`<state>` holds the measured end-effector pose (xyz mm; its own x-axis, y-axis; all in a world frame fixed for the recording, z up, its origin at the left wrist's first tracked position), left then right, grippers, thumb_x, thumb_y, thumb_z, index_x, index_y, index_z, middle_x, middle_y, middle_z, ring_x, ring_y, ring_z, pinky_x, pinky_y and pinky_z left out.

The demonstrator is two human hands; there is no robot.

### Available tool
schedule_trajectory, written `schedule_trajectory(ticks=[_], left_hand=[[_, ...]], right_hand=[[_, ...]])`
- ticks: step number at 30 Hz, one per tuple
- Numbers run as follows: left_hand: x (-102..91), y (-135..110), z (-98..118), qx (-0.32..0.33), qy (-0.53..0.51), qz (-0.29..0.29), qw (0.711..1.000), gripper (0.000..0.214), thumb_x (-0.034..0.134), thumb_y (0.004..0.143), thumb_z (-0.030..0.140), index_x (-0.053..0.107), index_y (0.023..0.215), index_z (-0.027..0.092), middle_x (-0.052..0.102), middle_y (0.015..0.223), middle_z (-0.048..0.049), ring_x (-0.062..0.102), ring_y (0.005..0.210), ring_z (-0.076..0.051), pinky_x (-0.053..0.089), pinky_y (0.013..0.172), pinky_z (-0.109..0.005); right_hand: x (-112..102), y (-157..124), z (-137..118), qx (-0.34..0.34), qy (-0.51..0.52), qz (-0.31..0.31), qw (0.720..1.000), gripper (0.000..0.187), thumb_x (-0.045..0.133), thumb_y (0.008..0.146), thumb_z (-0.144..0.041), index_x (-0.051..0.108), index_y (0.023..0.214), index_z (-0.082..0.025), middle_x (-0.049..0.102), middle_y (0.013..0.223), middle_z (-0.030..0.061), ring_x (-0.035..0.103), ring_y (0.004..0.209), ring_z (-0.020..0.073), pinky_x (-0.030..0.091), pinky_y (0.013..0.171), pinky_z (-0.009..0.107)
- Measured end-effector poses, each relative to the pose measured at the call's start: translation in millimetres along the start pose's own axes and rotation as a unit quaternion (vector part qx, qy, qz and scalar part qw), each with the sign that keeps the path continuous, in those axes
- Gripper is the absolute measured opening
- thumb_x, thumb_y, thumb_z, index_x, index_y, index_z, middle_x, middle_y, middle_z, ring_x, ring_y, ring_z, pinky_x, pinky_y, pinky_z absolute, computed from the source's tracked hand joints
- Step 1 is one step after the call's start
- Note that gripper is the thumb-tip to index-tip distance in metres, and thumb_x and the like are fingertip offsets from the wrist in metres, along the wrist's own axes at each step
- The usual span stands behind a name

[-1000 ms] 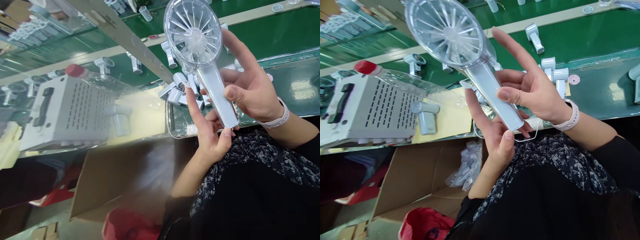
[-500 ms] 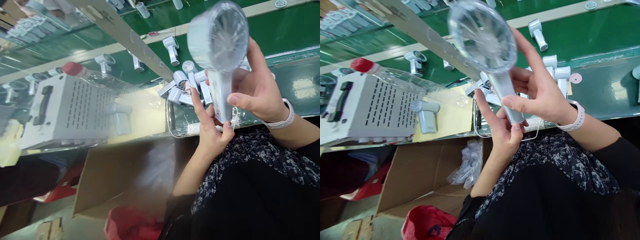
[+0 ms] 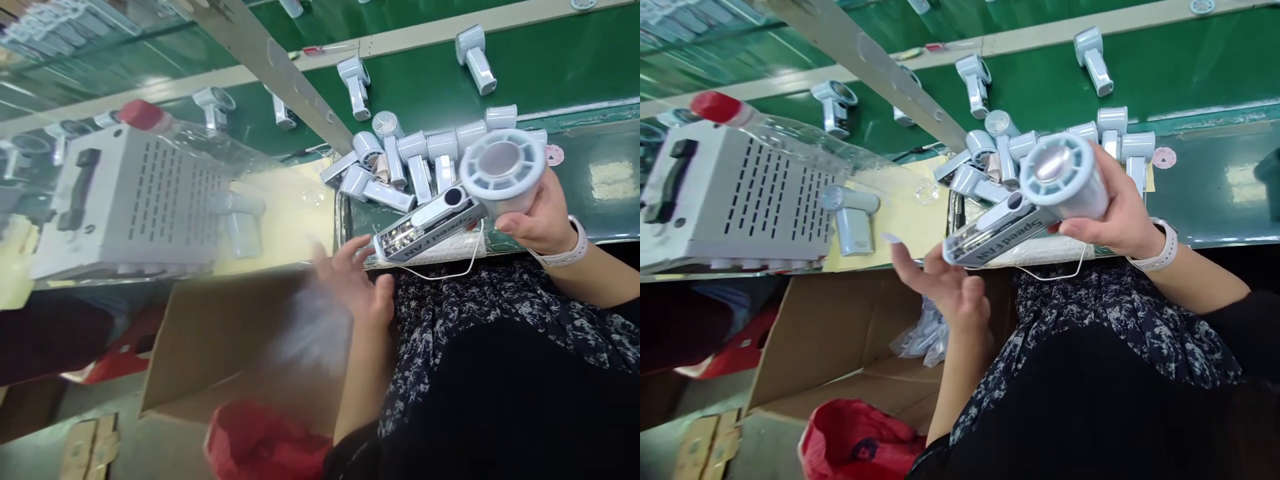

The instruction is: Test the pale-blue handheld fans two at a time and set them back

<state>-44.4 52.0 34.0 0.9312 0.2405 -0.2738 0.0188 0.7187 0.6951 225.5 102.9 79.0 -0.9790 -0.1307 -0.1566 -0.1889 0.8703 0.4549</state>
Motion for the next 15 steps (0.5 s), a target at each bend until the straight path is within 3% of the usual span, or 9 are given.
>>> schedule_trajectory(ticks=[2, 4, 5, 9, 13, 15], left_hand=[[-18.6, 1.6, -5.2, -0.029, -0.012, 0.076, 0.997, 0.072, 0.060, 0.103, 0.052, 0.029, 0.165, 0.033, 0.066, 0.123, -0.0071, 0.067, 0.110, -0.022, 0.062, 0.089, -0.036], [-23.4, 1.7, -8.9, -0.055, -0.007, 0.105, 0.993, 0.062, 0.059, 0.104, 0.045, 0.035, 0.160, 0.031, 0.066, 0.119, -0.0068, 0.066, 0.107, -0.021, 0.061, 0.087, -0.035], [-21.3, 1.9, -9.8, -0.062, -0.005, 0.102, 0.993, 0.061, 0.060, 0.103, 0.042, 0.036, 0.158, 0.031, 0.066, 0.119, -0.0067, 0.066, 0.107, -0.021, 0.061, 0.087, -0.035], [-6.6, 3.1, -11.0, -0.061, -0.012, 0.076, 0.995, 0.061, 0.061, 0.102, 0.040, 0.034, 0.156, 0.032, 0.065, 0.121, -0.0067, 0.067, 0.109, -0.021, 0.060, 0.089, -0.036], [-0.4, 6.6, -14.5, -0.066, -0.006, 0.071, 0.995, 0.060, 0.060, 0.101, 0.042, 0.033, 0.155, 0.031, 0.064, 0.122, -0.0076, 0.066, 0.111, -0.022, 0.061, 0.090, -0.038], [1.3, 8.0, -16.5, -0.071, 0.004, 0.066, 0.995, 0.061, 0.060, 0.101, 0.044, 0.033, 0.154, 0.031, 0.064, 0.121, -0.0080, 0.066, 0.111, -0.023, 0.061, 0.089, -0.039]], right_hand=[[7.9, -4.6, 13.8, 0.036, -0.038, -0.050, 0.997, 0.088, 0.085, 0.074, -0.077, 0.061, 0.143, -0.027, 0.067, 0.143, 0.0146, 0.066, 0.131, 0.0413, 0.057, 0.111, 0.065], [13.7, -11.8, 27.7, 0.082, -0.090, -0.103, 0.987, 0.077, 0.090, 0.076, -0.064, 0.065, 0.139, -0.028, 0.069, 0.142, 0.0150, 0.067, 0.129, 0.0430, 0.056, 0.109, 0.067], [11.2, -14.0, 28.1, 0.083, -0.094, -0.101, 0.987, 0.073, 0.091, 0.077, -0.058, 0.066, 0.138, -0.028, 0.070, 0.141, 0.0148, 0.068, 0.129, 0.0429, 0.056, 0.109, 0.066], [-15.4, -17.9, 9.0, 0.000, -0.002, 0.004, 1.000, 0.075, 0.094, 0.076, -0.052, 0.061, 0.141, -0.033, 0.068, 0.144, 0.0146, 0.065, 0.132, 0.0397, 0.054, 0.114, 0.062], [-1.8, -26.5, 36.6, 0.095, -0.108, -0.104, 0.984, 0.063, 0.094, 0.074, -0.050, 0.069, 0.126, -0.025, 0.074, 0.127, 0.0162, 0.071, 0.115, 0.0403, 0.057, 0.104, 0.066], [-10.4, -27.9, 42.3, 0.111, -0.134, -0.084, 0.981, 0.063, 0.092, 0.076, -0.051, 0.068, 0.128, -0.025, 0.074, 0.127, 0.0150, 0.070, 0.117, 0.0400, 0.058, 0.103, 0.064]])
Point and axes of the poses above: each hand's wrist, its own y-axis towards the middle knuckle, its own x-axis out of the palm, z = x × y, the point moved 10 cm from there along y, towards the middle knuckle
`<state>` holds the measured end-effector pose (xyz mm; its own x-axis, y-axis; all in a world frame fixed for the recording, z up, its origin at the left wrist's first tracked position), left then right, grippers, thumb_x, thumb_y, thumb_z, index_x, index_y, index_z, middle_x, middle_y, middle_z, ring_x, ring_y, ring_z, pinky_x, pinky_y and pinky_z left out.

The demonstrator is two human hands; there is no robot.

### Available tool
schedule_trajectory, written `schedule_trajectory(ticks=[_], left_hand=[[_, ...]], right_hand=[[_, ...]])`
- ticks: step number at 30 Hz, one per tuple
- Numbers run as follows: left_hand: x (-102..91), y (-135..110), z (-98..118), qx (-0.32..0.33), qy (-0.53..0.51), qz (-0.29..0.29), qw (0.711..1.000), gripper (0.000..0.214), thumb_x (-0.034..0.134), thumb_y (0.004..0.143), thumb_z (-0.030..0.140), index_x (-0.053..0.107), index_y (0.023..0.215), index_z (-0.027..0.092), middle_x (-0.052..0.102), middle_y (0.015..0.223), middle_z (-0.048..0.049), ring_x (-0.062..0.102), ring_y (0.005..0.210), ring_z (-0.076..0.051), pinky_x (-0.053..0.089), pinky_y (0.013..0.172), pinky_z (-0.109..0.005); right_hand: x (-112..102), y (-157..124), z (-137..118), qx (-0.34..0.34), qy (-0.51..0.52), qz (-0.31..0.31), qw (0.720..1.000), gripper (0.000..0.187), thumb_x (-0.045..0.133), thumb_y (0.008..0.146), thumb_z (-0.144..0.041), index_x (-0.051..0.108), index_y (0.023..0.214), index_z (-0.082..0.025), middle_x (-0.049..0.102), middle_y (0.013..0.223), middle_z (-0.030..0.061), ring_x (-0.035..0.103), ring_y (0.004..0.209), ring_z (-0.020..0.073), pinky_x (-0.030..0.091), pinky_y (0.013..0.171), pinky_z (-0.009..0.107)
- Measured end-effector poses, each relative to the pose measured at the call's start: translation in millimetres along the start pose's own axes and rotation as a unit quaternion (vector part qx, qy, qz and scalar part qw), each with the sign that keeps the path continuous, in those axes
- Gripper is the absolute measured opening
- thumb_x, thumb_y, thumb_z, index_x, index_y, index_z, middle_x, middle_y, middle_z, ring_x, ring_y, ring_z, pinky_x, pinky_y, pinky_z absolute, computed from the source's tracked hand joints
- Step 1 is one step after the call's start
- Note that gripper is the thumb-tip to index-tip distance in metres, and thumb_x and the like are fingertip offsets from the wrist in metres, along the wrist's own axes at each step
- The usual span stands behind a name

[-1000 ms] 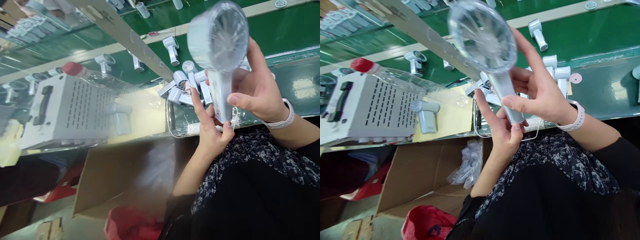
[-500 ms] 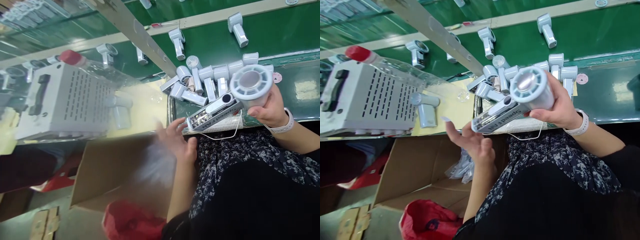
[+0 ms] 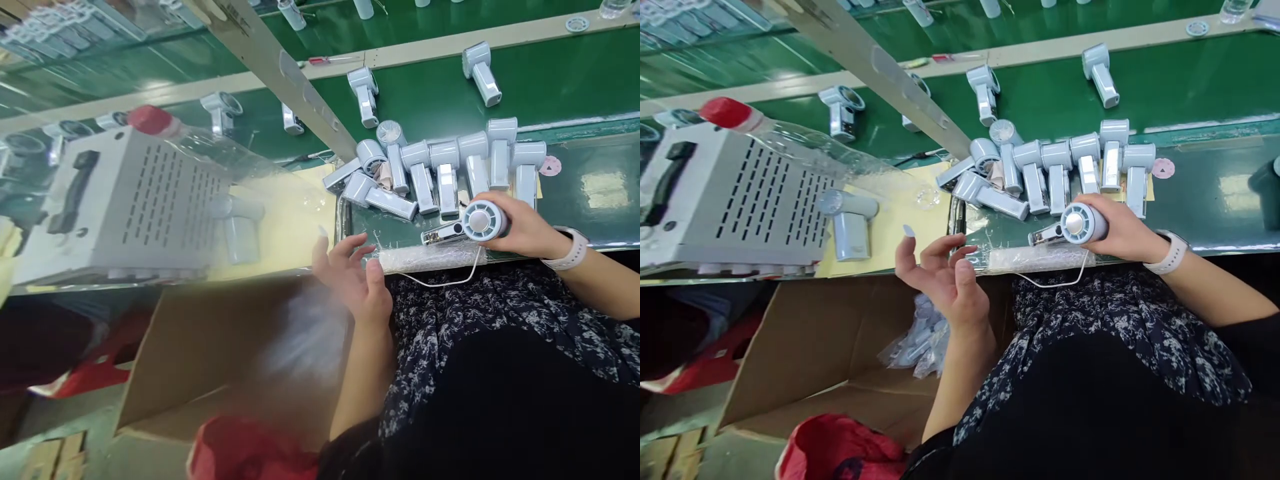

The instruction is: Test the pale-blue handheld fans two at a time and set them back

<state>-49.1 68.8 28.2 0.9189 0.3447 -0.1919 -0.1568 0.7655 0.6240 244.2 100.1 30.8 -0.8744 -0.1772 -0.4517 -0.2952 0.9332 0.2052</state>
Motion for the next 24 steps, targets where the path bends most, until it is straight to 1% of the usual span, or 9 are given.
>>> schedule_trajectory(ticks=[3, 7, 10, 13, 15, 17, 20, 22, 24], left_hand=[[2.0, -1.0, -2.3, -0.007, 0.000, -0.009, 1.000, 0.062, 0.059, 0.101, 0.045, 0.032, 0.154, 0.030, 0.064, 0.121, -0.0084, 0.066, 0.110, -0.023, 0.061, 0.089, -0.038], [5.2, -4.3, -2.1, -0.019, -0.007, -0.027, 0.999, 0.060, 0.063, 0.101, 0.040, 0.036, 0.154, 0.030, 0.064, 0.123, -0.0084, 0.067, 0.112, -0.022, 0.061, 0.091, -0.037], [14.0, -1.9, 4.3, -0.033, 0.026, -0.053, 0.998, 0.043, 0.063, 0.102, 0.038, 0.052, 0.142, 0.027, 0.066, 0.125, -0.0096, 0.069, 0.118, -0.025, 0.059, 0.099, -0.042], [41.5, 2.3, 20.4, -0.034, 0.059, -0.133, 0.989, 0.048, 0.069, 0.098, 0.052, 0.060, 0.135, 0.023, 0.069, 0.131, -0.0128, 0.066, 0.128, -0.031, 0.050, 0.114, -0.053], [68.2, -0.8, 24.9, -0.092, 0.010, -0.217, 0.972, 0.065, 0.076, 0.089, 0.065, 0.061, 0.134, 0.022, 0.073, 0.125, -0.0126, 0.070, 0.118, -0.032, 0.054, 0.107, -0.052], [89.2, -9.2, 24.9, -0.204, -0.094, -0.262, 0.939, 0.066, 0.079, 0.084, 0.072, 0.064, 0.123, 0.021, 0.076, 0.103, -0.0080, 0.072, 0.091, -0.026, 0.059, 0.085, -0.041], [109.6, -21.7, 31.1, -0.361, -0.292, -0.250, 0.850, 0.063, 0.067, 0.088, 0.081, 0.066, 0.104, 0.020, 0.067, 0.070, -0.0008, 0.062, 0.058, -0.017, 0.051, 0.058, -0.029], [118.9, -23.1, 38.9, -0.417, -0.398, -0.226, 0.785, 0.068, 0.059, 0.092, 0.083, 0.069, 0.111, 0.019, 0.062, 0.063, 0.0017, 0.057, 0.047, -0.015, 0.046, 0.047, -0.027], [124.7, -21.1, 42.9, -0.451, -0.456, -0.201, 0.740, 0.069, 0.051, 0.099, 0.080, 0.069, 0.123, 0.017, 0.059, 0.059, 0.0035, 0.054, 0.041, -0.014, 0.044, 0.042, -0.025]], right_hand=[[-16.8, -1.4, -3.2, -0.026, 0.024, 0.067, 0.997, 0.071, 0.093, 0.074, -0.050, 0.063, 0.134, -0.027, 0.070, 0.135, 0.0154, 0.067, 0.125, 0.0388, 0.056, 0.108, 0.060], [4.0, 2.5, 4.0, 0.040, -0.039, -0.029, 0.998, 0.058, 0.088, 0.074, -0.040, 0.066, 0.125, -0.020, 0.074, 0.121, 0.0170, 0.072, 0.108, 0.0394, 0.060, 0.095, 0.060], [-1.8, 5.7, -7.1, 0.049, -0.059, 0.012, 0.997, 0.066, 0.091, 0.072, -0.045, 0.068, 0.129, -0.020, 0.074, 0.125, 0.0164, 0.072, 0.111, 0.0408, 0.061, 0.093, 0.056], [-4.9, 8.9, -29.5, 0.023, -0.032, 0.050, 0.998, 0.075, 0.093, 0.071, -0.061, 0.070, 0.130, -0.022, 0.074, 0.128, 0.0150, 0.071, 0.117, 0.0414, 0.061, 0.095, 0.054], [0.7, 10.5, -42.8, 0.006, 0.026, 0.043, 0.999, 0.078, 0.090, 0.073, -0.069, 0.070, 0.132, -0.022, 0.074, 0.128, 0.0143, 0.072, 0.116, 0.0387, 0.062, 0.093, 0.050], [11.4, 11.2, -53.2, -0.008, 0.124, 0.007, 0.992, 0.086, 0.086, 0.077, -0.075, 0.063, 0.143, -0.024, 0.074, 0.126, 0.0124, 0.076, 0.106, 0.0324, 0.065, 0.086, 0.043], [21.1, 8.4, -58.1, -0.009, 0.241, -0.037, 0.970, 0.094, 0.083, 0.082, -0.074, 0.048, 0.158, -0.029, 0.075, 0.123, 0.0095, 0.076, 0.085, 0.0223, 0.066, 0.075, 0.036], [15.0, 5.2, -50.1, 0.010, 0.256, -0.014, 0.966, 0.085, 0.084, 0.086, -0.066, 0.050, 0.155, -0.029, 0.075, 0.122, 0.0087, 0.074, 0.077, 0.0188, 0.066, 0.074, 0.035], [3.6, 0.8, -38.0, 0.033, 0.251, 0.033, 0.967, 0.068, 0.084, 0.090, -0.058, 0.058, 0.145, -0.029, 0.076, 0.115, 0.0073, 0.071, 0.073, 0.0174, 0.066, 0.071, 0.035]])
Point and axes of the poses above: each hand's wrist, its own y-axis towards the middle knuckle, its own x-axis out of the palm, z = x × y, the point moved 10 cm from there along y, towards the middle knuckle
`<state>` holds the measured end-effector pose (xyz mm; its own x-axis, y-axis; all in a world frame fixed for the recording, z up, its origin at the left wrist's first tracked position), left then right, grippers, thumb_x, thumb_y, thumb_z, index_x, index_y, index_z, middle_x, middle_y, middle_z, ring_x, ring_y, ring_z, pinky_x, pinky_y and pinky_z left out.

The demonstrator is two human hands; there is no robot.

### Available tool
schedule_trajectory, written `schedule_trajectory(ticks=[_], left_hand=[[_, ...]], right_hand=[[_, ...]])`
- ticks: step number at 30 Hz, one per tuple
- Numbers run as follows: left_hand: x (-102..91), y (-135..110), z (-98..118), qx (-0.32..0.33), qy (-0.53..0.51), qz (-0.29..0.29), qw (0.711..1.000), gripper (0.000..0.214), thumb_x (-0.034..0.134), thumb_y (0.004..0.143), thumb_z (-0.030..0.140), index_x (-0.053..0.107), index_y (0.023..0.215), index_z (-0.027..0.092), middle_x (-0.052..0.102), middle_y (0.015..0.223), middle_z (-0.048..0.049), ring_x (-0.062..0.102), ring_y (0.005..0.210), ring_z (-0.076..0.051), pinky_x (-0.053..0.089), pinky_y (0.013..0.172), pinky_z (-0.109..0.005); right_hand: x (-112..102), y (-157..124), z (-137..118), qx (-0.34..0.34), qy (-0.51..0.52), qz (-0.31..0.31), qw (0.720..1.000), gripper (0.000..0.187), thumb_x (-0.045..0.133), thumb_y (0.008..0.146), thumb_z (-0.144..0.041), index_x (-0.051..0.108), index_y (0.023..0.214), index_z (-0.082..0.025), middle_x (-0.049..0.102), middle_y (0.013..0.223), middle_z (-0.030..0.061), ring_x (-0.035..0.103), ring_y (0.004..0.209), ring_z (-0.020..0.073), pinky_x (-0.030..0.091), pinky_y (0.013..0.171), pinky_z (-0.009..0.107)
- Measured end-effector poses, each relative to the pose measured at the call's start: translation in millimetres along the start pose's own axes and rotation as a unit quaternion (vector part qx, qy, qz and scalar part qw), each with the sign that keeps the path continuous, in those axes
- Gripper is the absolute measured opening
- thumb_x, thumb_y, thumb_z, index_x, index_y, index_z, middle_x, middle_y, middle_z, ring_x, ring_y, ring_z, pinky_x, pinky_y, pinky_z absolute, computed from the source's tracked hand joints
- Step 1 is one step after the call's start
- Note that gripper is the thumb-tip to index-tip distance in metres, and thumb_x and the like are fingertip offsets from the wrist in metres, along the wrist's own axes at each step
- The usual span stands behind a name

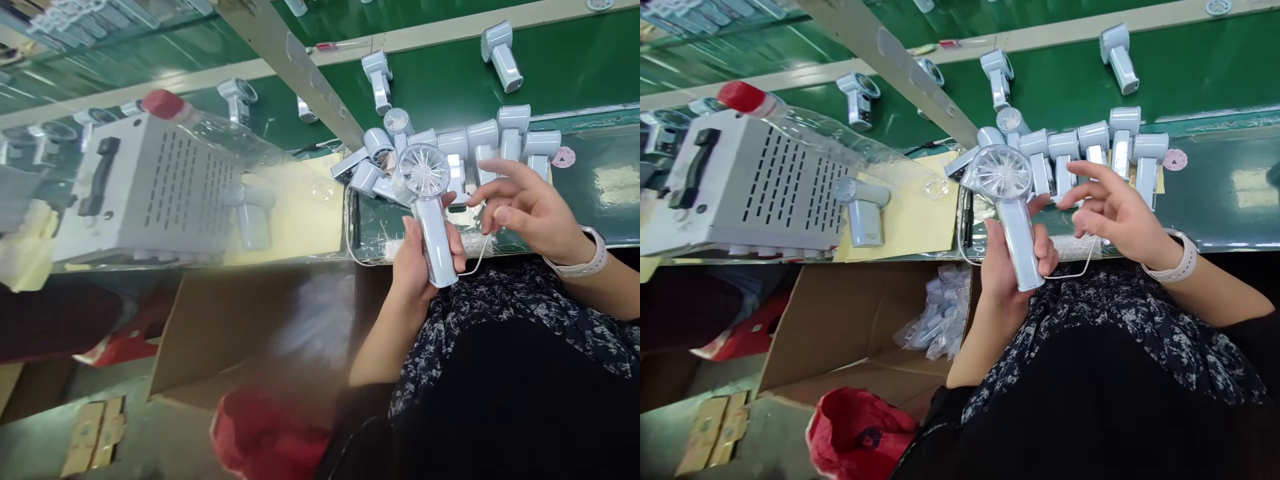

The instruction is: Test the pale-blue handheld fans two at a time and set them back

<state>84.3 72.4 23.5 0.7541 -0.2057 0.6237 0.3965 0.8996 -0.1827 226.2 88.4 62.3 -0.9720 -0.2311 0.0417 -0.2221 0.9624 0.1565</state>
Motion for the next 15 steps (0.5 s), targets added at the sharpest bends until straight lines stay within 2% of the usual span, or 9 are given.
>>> schedule_trajectory(ticks=[3, 6, 10, 15], left_hand=[[1.2, 3.2, -3.7, -0.034, -0.058, 0.019, 0.998, 0.070, 0.037, 0.107, 0.073, 0.066, 0.133, 0.015, 0.059, 0.058, 0.0035, 0.054, 0.039, -0.013, 0.045, 0.041, -0.024], [0.3, 2.0, -7.3, -0.055, -0.073, 0.038, 0.995, 0.075, 0.032, 0.107, 0.074, 0.065, 0.138, 0.014, 0.058, 0.058, 0.0033, 0.052, 0.038, -0.012, 0.044, 0.040, -0.024], [0.4, 0.4, -5.4, -0.049, -0.078, 0.047, 0.995, 0.077, 0.034, 0.107, 0.074, 0.061, 0.143, 0.012, 0.058, 0.059, 0.0030, 0.052, 0.039, -0.012, 0.045, 0.041, -0.023], [-1.9, 0.4, -5.1, -0.049, -0.071, 0.054, 0.995, 0.081, 0.037, 0.104, 0.079, 0.061, 0.144, 0.013, 0.058, 0.060, 0.0030, 0.051, 0.039, -0.012, 0.044, 0.040, -0.023]], right_hand=[[-18.5, -4.4, 3.2, -0.005, 0.004, 0.055, 0.998, 0.046, 0.081, 0.094, -0.052, 0.065, 0.130, -0.029, 0.075, 0.102, 0.0053, 0.067, 0.067, 0.0172, 0.063, 0.063, 0.035], [-22.1, -6.3, 4.2, -0.002, 0.006, 0.069, 0.998, 0.036, 0.081, 0.094, -0.049, 0.069, 0.120, -0.029, 0.074, 0.094, 0.0043, 0.065, 0.065, 0.0179, 0.060, 0.060, 0.036], [-14.7, -6.7, 2.1, 0.004, -0.003, 0.062, 0.998, 0.029, 0.080, 0.095, -0.046, 0.071, 0.115, -0.027, 0.072, 0.091, 0.0035, 0.065, 0.065, 0.0177, 0.060, 0.061, 0.035], [-8.7, -6.0, -2.4, 0.002, -0.001, 0.054, 0.999, 0.032, 0.086, 0.090, -0.044, 0.071, 0.113, -0.026, 0.068, 0.086, 0.0016, 0.064, 0.066, 0.0175, 0.061, 0.063, 0.035]])
Point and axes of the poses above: each hand's wrist, its own y-axis towards the middle knuckle, its own x-axis out of the palm, z = x × y, the point moved 10 cm from there along y, towards the middle knuckle
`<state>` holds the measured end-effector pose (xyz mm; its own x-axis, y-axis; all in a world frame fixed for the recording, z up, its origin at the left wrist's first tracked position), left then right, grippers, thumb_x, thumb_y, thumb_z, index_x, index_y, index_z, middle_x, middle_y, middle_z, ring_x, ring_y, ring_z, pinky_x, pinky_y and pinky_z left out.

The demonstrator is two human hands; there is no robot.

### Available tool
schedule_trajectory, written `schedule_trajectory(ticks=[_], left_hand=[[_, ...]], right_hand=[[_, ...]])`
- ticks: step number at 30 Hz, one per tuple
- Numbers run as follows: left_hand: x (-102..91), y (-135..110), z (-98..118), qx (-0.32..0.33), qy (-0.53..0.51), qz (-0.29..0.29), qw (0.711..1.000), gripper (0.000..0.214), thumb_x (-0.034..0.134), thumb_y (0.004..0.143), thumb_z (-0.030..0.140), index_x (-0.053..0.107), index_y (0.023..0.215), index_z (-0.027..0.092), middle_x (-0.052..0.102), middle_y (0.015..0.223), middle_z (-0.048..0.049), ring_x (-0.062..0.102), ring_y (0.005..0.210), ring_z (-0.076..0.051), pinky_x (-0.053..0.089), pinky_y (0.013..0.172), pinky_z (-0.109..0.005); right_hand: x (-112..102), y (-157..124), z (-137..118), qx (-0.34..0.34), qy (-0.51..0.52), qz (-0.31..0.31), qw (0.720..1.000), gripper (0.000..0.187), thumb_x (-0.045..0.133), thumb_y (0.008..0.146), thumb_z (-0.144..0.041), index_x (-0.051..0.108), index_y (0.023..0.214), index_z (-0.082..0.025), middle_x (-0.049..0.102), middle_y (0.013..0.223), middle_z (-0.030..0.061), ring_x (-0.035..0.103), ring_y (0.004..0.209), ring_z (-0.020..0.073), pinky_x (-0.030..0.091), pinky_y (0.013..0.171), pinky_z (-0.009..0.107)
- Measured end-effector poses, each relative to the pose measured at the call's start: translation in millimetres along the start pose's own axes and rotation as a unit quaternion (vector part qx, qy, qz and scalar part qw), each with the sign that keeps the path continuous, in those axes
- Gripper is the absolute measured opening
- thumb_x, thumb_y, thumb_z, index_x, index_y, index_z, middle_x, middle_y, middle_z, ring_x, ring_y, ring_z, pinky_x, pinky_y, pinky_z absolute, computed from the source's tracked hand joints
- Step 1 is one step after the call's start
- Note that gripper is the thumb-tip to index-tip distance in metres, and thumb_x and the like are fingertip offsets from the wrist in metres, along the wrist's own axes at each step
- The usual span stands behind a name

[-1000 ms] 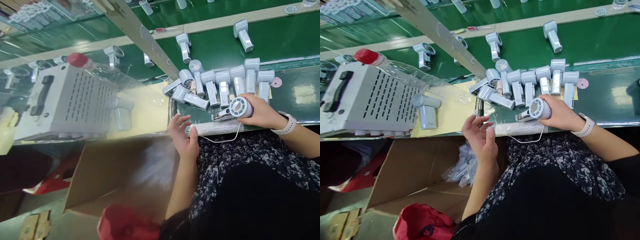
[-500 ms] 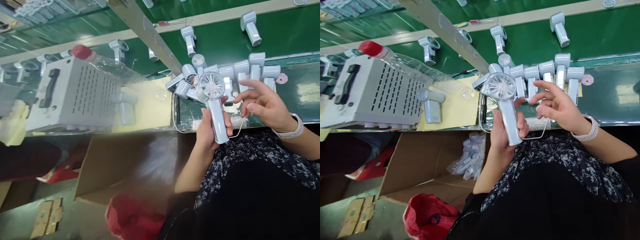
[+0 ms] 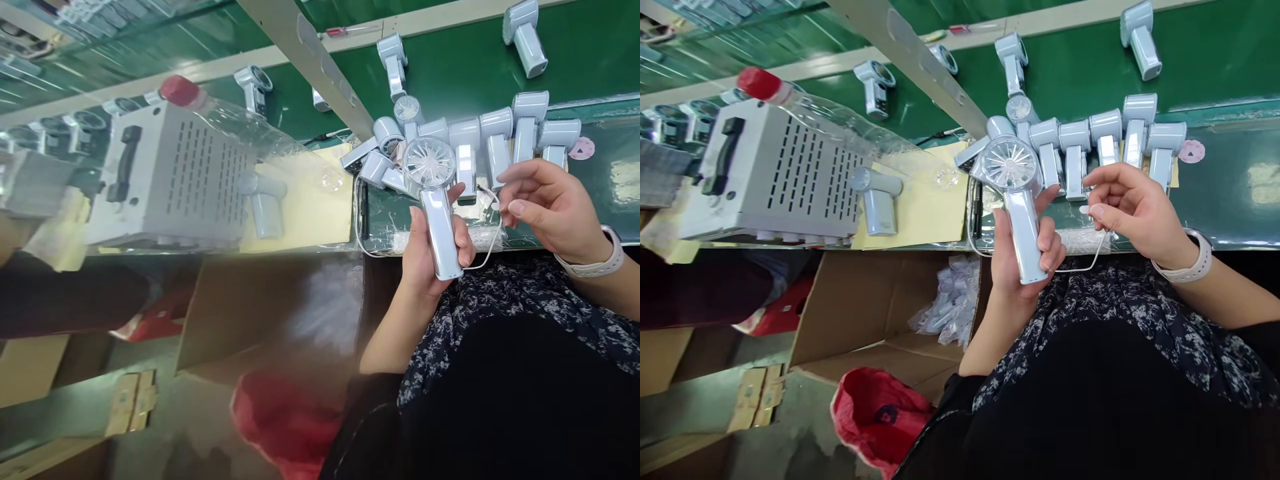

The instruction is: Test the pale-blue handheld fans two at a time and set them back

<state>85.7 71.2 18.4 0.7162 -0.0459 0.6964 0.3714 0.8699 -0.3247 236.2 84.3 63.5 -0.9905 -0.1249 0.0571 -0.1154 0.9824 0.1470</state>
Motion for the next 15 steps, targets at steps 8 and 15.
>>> schedule_trajectory(ticks=[8, 15], left_hand=[[12.6, 3.0, -4.9, -0.007, -0.002, -0.030, 1.000, 0.078, 0.026, 0.109, 0.072, 0.066, 0.137, 0.012, 0.056, 0.056, 0.0028, 0.055, 0.038, -0.014, 0.048, 0.041, -0.025], [28.9, 2.0, 11.2, 0.060, 0.031, -0.073, 0.995, 0.076, 0.039, 0.103, 0.080, 0.064, 0.141, 0.019, 0.061, 0.057, 0.0031, 0.060, 0.039, -0.016, 0.049, 0.040, -0.026]], right_hand=[[21.4, 7.6, -18.4, -0.037, -0.016, -0.020, 0.999, 0.031, 0.087, 0.079, -0.021, 0.072, 0.106, -0.025, 0.058, 0.080, -0.0012, 0.060, 0.072, 0.0159, 0.059, 0.064, 0.030], [21.4, 13.3, -15.7, -0.056, -0.024, 0.021, 0.998, 0.012, 0.078, 0.090, -0.026, 0.069, 0.097, -0.027, 0.064, 0.084, 0.0018, 0.059, 0.068, 0.0180, 0.056, 0.061, 0.034]])
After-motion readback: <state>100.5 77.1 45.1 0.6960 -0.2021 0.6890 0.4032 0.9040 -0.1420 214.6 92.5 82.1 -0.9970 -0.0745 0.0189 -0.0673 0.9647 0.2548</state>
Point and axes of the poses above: each hand's wrist, its own y-axis towards the middle knuckle, its own x-axis out of the palm, z = x × y, the point moved 10 cm from there along y, towards the middle knuckle
